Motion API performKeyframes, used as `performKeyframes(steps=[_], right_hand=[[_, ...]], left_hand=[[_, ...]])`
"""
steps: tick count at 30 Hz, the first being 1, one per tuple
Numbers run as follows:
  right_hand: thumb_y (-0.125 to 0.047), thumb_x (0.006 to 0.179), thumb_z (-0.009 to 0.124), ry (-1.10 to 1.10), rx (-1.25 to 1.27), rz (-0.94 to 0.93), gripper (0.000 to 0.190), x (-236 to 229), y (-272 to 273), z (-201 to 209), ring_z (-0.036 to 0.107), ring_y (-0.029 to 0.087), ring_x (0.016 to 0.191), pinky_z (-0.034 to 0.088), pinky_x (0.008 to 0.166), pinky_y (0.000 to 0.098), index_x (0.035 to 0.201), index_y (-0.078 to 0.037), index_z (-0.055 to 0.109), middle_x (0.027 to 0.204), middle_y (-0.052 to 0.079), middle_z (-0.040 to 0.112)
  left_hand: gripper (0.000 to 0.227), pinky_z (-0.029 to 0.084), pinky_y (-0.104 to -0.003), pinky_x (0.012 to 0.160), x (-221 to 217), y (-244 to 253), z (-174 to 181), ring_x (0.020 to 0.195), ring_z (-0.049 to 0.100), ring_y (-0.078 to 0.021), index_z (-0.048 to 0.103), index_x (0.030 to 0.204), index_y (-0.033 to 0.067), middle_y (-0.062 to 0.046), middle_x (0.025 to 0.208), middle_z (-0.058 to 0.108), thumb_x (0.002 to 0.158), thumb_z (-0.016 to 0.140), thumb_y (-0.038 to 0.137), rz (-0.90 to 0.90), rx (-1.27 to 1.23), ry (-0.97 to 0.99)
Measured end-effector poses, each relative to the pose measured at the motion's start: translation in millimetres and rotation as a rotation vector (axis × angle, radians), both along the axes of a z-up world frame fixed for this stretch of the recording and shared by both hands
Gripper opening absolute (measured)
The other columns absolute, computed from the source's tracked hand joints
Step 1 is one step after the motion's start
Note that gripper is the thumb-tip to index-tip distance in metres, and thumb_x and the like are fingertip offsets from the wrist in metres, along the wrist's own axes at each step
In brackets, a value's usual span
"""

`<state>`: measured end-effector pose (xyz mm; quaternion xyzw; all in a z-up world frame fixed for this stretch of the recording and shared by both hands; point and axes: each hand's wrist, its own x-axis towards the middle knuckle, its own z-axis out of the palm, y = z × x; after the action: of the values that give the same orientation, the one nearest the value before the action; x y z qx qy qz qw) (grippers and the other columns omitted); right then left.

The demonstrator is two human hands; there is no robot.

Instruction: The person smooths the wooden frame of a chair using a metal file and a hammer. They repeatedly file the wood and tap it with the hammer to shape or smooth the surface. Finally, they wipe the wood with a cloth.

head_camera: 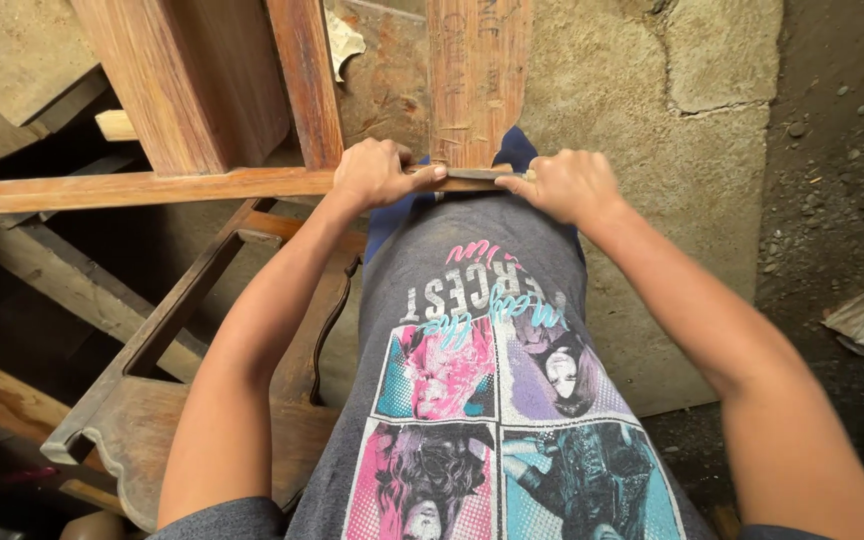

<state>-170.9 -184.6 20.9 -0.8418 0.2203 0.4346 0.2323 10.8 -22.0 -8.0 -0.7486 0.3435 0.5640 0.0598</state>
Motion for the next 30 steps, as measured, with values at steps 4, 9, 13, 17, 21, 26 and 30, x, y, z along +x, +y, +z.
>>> performKeyframes(steps=[4, 9, 13, 17, 21, 26, 30], right_hand=[[-0.07, 0.08, 0.025, -0.098, -0.069, -0.029, 0.068, -16.2, 16.0, -15.9, 0.062, 0.036, 0.073, 0.047, 0.066, 0.0416, 0.077, -0.01, 0.059, 0.069, 0.019, 0.062], [-0.067, 0.084, 0.032, -0.357, -0.247, -0.013, 0.06, -37.0, 28.4, -32.8, 0.062, 0.031, 0.058, 0.047, 0.053, 0.0392, 0.069, -0.011, 0.05, 0.055, 0.014, 0.058], [-0.069, 0.082, 0.029, -0.335, -0.196, 0.057, 0.065, -21.1, 7.6, -12.1, 0.063, 0.032, 0.06, 0.047, 0.055, 0.0393, 0.068, -0.012, 0.056, 0.055, 0.016, 0.058], [-0.071, 0.079, 0.027, -0.08, 0.042, 0.06, 0.066, 7.8, -10.3, 13.3, 0.062, 0.035, 0.071, 0.045, 0.063, 0.0387, 0.065, -0.013, 0.058, 0.06, 0.02, 0.059], [-0.072, 0.076, 0.027, 0.063, 0.15, -0.003, 0.068, 20.0, -7.4, 13.2, 0.061, 0.034, 0.077, 0.044, 0.066, 0.0393, 0.064, -0.014, 0.06, 0.065, 0.018, 0.061], [-0.071, 0.077, 0.026, 0.152, 0.154, -0.012, 0.07, 29.4, -13.1, 24.2, 0.06, 0.035, 0.079, 0.043, 0.068, 0.0403, 0.065, -0.012, 0.062, 0.067, 0.019, 0.061], [-0.069, 0.078, 0.026, 0.194, 0.166, -0.006, 0.068, 34.8, -12.2, 28.3, 0.06, 0.035, 0.081, 0.043, 0.07, 0.0403, 0.067, -0.012, 0.062, 0.071, 0.019, 0.062]], left_hand=[[0.063, 0.046, -0.038, 0.072, 3.4, -3.6, 9.1, 0.085, 0.059, -0.0306, 0.065, 0.073, 0.0187, -0.015, 0.073, 0.061, 0.064, 0.039, 0.075, 0.008, -0.006, 0.015], [0.066, 0.046, -0.039, 0.07, 0.1, 0.4, 0.3, 0.084, 0.059, -0.0308, 0.065, 0.072, 0.0183, -0.015, 0.072, 0.061, 0.064, 0.038, 0.078, 0.021, -0.027, -0.012], [0.065, 0.046, -0.04, 0.073, 3.1, 5.7, -1.1, 0.087, 0.058, -0.0304, 0.064, 0.077, 0.0188, -0.014, 0.075, 0.062, 0.059, 0.045, 0.078, -0.011, -0.018, 0.054], [0.064, 0.043, -0.042, 0.079, 4.3, 5.8, 1.8, 0.093, 0.056, -0.0319, 0.062, 0.098, 0.0256, -0.012, 0.089, 0.063, 0.06, 0.048, 0.074, -0.058, -0.061, 0.087], [0.061, 0.043, -0.042, 0.08, 5.0, 5.9, 6.5, 0.094, 0.056, -0.031, 0.06, 0.1, 0.0299, -0.01, 0.092, 0.063, 0.065, 0.041, 0.075, -0.035, -0.076, 0.082], [0.063, 0.042, -0.042, 0.082, 6.3, 9.8, -6.3, 0.095, 0.055, -0.0309, 0.062, 0.098, 0.0256, -0.011, 0.09, 0.063, 0.069, 0.035, 0.074, 0.023, -0.06, 0.123], [0.054, 0.042, -0.042, 0.083, 5.1, 17.6, -35.3, 0.096, 0.055, -0.0307, 0.062, 0.097, 0.0231, -0.01, 0.09, 0.063, 0.072, 0.041, 0.066, 0.061, -0.076, 0.216]])
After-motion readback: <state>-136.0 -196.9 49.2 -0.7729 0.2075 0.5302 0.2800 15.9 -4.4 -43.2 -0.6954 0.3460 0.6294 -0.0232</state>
